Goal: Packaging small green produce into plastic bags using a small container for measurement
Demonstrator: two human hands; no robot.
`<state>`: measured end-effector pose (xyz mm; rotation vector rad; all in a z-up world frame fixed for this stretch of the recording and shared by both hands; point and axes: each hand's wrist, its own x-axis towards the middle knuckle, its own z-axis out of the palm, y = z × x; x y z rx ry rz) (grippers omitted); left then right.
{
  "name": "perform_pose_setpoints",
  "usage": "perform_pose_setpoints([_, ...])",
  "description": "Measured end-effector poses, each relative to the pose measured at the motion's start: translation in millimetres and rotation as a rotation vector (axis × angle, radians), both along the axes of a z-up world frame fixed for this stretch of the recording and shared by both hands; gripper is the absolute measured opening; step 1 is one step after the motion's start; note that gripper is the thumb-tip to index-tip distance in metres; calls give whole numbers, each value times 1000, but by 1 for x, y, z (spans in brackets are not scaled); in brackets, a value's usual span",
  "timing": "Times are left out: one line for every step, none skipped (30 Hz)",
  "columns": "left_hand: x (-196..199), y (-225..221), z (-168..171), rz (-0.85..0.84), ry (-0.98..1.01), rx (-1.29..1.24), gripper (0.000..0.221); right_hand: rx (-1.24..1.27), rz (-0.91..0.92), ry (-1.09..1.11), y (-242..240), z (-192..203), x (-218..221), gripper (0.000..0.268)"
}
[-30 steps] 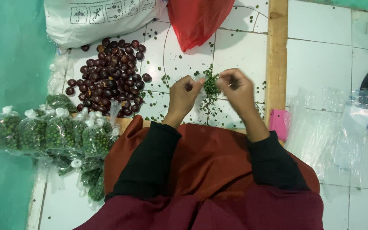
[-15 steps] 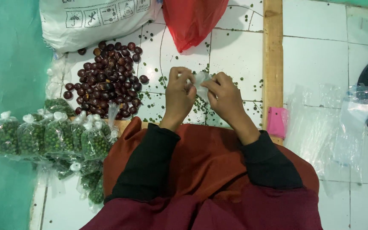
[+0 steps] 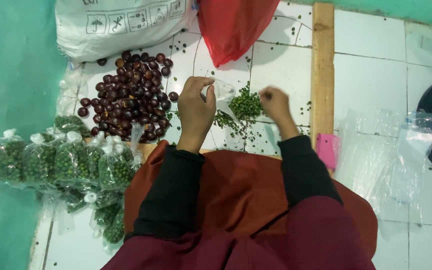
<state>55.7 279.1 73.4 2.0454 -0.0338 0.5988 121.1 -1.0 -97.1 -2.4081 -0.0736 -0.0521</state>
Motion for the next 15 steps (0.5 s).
perform_pose_setpoints([-1,2,5,1,1,-1,16,-1,1,1,12,6,-12,19])
perform_pose_setpoints([-2,3,10,12,-21,9,19,-76,24,38,25,12,-24,36])
perform_pose_setpoints([-4,5,15,24,-41,19,22,-150,47,77,37,17,-37,56])
perform_pose_setpoints([-3,5,15,26,-37,18,22,-151,50,81,42,12,-37,56])
perform_pose_setpoints([-3,6,15,43,-56,21,24,-139,36,74,47,6,-38,42])
perform_pose_setpoints([-3,7,16,60,-75,24,26,-127,22,66,53,1,-39,30])
perform_pose_setpoints([-4,8,16,64,-70,22,26,-129,26,70,51,-9,-37,30])
perform_pose_setpoints([-5,8,17,56,-75,4,27,-78,-3,67,48,-19,-35,26])
perform_pose_setpoints([-3,8,18,46,-86,-14,28,-28,-35,58,45,-28,-30,25])
perform_pose_setpoints([-3,7,16,47,-88,-18,28,-32,-34,56,42,-27,-30,25])
perform_pose_setpoints([-3,6,14,39,-72,-10,26,14,-59,70,39,-25,-29,25])
perform_pose_setpoints([-2,4,12,30,-56,-2,24,59,-84,85,35,-22,-27,24])
perform_pose_setpoints([-2,4,10,35,-56,-5,24,55,-78,85,33,-18,-28,24])
perform_pose_setpoints([-1,3,8,29,-56,19,23,252,-156,174,30,-13,-28,22])
perform_pose_setpoints([-1,3,5,17,-55,44,22,450,-237,263,29,-10,-30,19])
